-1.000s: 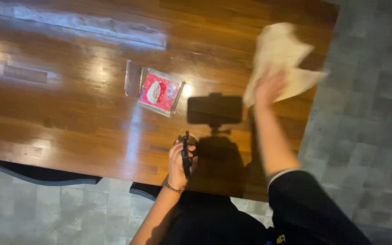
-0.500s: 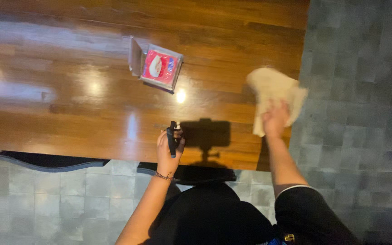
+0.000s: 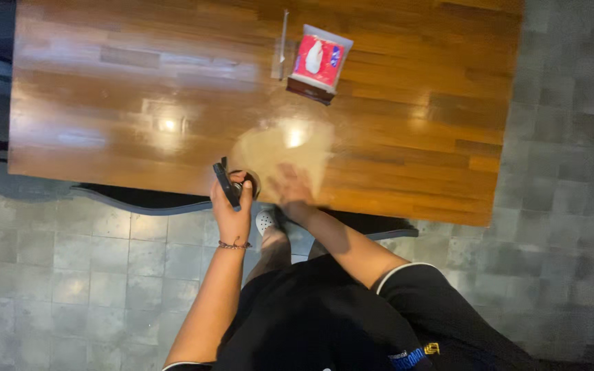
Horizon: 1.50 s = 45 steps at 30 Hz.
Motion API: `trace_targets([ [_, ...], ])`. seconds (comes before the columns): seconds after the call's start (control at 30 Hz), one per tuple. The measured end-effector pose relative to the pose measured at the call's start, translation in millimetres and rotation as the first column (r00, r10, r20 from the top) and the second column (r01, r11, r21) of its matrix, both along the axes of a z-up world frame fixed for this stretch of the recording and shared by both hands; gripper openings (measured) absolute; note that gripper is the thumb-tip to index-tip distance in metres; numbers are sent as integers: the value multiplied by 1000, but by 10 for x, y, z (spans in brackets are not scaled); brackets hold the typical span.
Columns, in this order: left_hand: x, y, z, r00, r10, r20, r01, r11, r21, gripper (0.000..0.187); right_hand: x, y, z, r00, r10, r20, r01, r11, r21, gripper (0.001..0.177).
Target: The person wipes down several wooden tables using a spray bottle and a cloth, and then organizes items on the tables including tissue boxes and flower vases.
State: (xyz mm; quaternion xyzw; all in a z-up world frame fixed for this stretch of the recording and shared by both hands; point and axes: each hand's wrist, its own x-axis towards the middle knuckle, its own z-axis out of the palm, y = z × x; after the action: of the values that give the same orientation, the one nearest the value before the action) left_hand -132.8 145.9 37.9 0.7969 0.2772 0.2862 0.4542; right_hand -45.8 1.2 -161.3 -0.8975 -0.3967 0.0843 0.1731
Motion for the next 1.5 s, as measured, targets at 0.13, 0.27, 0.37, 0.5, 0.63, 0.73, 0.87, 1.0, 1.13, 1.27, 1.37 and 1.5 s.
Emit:
trace_targets([
  [0.13, -310, 350, 51, 1000, 12, -26, -12, 1000, 14, 15, -34, 72, -59, 883, 470, 6, -468, 878, 96, 48],
  [0.27, -530, 572, 21, 1000, 9, 22, -8, 999, -38, 12, 439, -823, -49, 985, -72, -154, 97, 983, 158, 64],
  [0.37, -589, 668, -48, 998, -3, 56, 8, 996, -91, 12, 673, -1937, 279, 894, -447, 40, 449, 891, -67, 71],
  [0.5, -491, 797, -214, 995, -10, 97, 22, 992, -121, 16, 673, -2378, 423, 466, -878, 110, 885, 464, -46, 59],
  [0.63, -168, 941, -388, 997, 57, 48, -49, 986, -158, 25, 460, -1460, 66, 393, -919, -36, 918, 390, 68, 49],
  [0.73, 74, 1089, -442, 994, 93, 56, -86, 990, -115, 30, 48, -633, 52, 708, -700, -97, 705, 708, 42, 48],
  [0.87, 290, 1223, -517, 981, 183, 72, -181, 983, -31, 36, -149, -53, 361, 995, -101, -16, 98, 986, -136, 59],
  [1.0, 425, 1329, -593, 972, 224, 67, -223, 974, -36, 42, 349, -4, 206, 945, 142, -294, -123, 989, 85, 52],
  [1.13, 456, 1371, -582, 973, 232, 14, -230, 969, -88, 45, 1471, -159, -146, 828, -125, -546, 410, 800, 438, 31],
  [1.27, 485, 1380, -620, 979, 205, -12, -205, 979, -18, 44, 2446, -190, 5, 724, -517, -456, 682, 633, 366, 41],
  [1.37, 515, 1434, -759, 973, 226, 48, -220, 970, -106, 48, 2779, -9, 153, 503, -414, -759, 782, 593, 194, 61],
  [1.5, 475, 1469, -873, 978, 210, 11, -211, 977, 36, 46, 2862, 272, 401, 269, -351, -897, 852, 521, 52, 72],
])
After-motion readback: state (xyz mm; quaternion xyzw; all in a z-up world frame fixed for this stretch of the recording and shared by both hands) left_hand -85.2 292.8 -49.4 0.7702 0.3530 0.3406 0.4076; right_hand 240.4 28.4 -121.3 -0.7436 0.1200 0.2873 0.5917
